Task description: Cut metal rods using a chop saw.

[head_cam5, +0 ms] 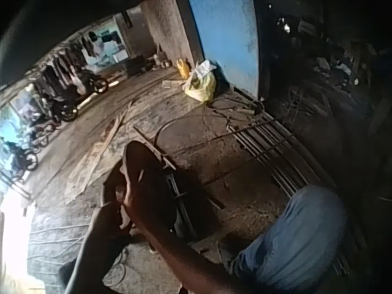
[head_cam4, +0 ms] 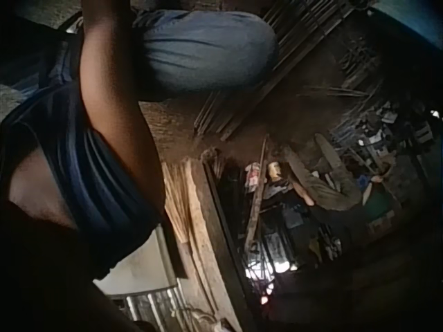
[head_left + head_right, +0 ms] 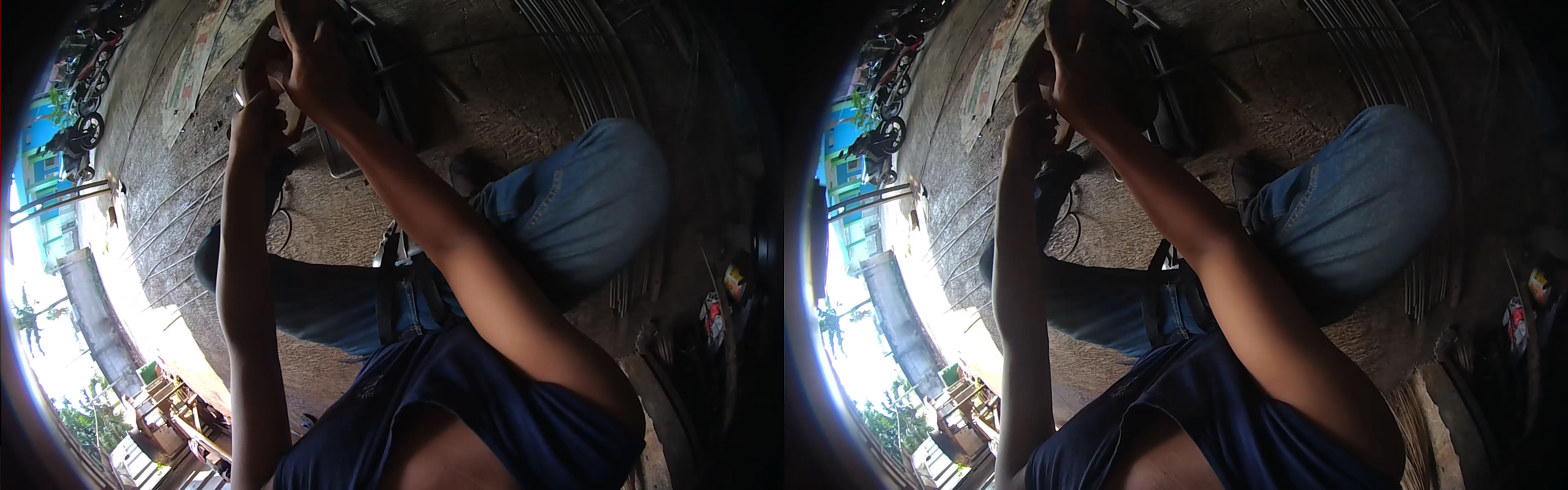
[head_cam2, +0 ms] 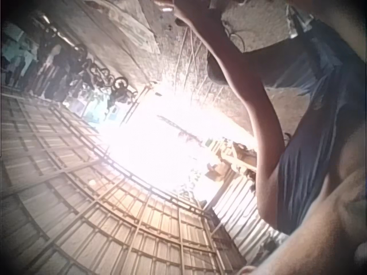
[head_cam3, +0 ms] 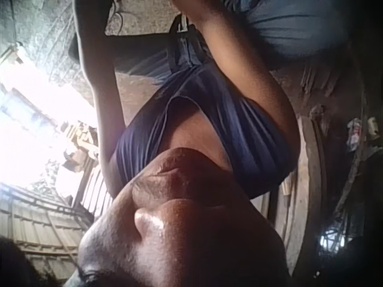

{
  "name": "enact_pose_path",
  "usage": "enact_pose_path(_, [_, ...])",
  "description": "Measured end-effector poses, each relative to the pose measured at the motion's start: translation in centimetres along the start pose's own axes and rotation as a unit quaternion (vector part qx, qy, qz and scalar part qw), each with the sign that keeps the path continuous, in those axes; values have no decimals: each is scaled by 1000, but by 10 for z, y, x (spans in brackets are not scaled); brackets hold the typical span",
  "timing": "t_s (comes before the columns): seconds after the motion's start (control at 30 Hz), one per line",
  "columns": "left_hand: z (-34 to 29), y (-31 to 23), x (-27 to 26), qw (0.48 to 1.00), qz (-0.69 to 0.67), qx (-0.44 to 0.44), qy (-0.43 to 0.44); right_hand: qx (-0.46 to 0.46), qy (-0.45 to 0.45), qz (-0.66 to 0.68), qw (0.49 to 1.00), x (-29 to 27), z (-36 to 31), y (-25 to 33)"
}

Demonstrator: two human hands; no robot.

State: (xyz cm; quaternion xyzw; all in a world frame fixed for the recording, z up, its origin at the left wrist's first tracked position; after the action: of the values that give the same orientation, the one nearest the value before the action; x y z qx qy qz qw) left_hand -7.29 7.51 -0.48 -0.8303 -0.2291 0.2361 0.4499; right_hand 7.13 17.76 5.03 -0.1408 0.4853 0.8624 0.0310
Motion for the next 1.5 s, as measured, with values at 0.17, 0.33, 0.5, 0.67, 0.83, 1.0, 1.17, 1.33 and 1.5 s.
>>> enact_pose_path(0.17, [-1,15,2,999,-40,18,-9,-51,-13,-42,998,3,-11,-5])
enact_pose_path(0.33, [-10,25,7,996,-77,21,-35,-38,8,-18,999,7,-22,-12])
enact_pose_path(0.5, [-14,27,9,997,-72,19,-37,-82,-36,-101,991,2,-26,-9])
enact_pose_path(0.67, [-6,32,4,997,-60,28,-45,-85,-28,-85,992,6,-27,-12])
enact_pose_path(0.83, [-2,37,0,998,-27,35,-49,-69,-20,-48,996,7,-29,-14])
enact_pose_path(1.0, [0,40,0,998,-27,31,-45,-66,-8,-22,998,8,-30,-16])
enact_pose_path(1.17, [0,38,0,997,-29,45,-56,-101,-22,-83,991,7,-29,-13])
enact_pose_path(1.33, [-8,34,5,998,-4,36,-53,-70,-10,-20,997,8,-32,-16])
enact_pose_path(1.5, [-15,33,11,999,-27,12,-45,-71,-4,-43,997,12,-32,-17])
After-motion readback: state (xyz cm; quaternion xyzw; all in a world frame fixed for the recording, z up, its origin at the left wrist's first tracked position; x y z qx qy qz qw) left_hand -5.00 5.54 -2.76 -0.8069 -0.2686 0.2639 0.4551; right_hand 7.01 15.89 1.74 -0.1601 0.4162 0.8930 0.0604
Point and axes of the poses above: each hand's wrist, its own z-axis towards the middle knuckle, its own x-axis out of the palm, y = z × x, the point moved 8 cm from there along z, towards the middle knuckle, and after that the axes turned 4 degrees about z, right-handed, at the moved point
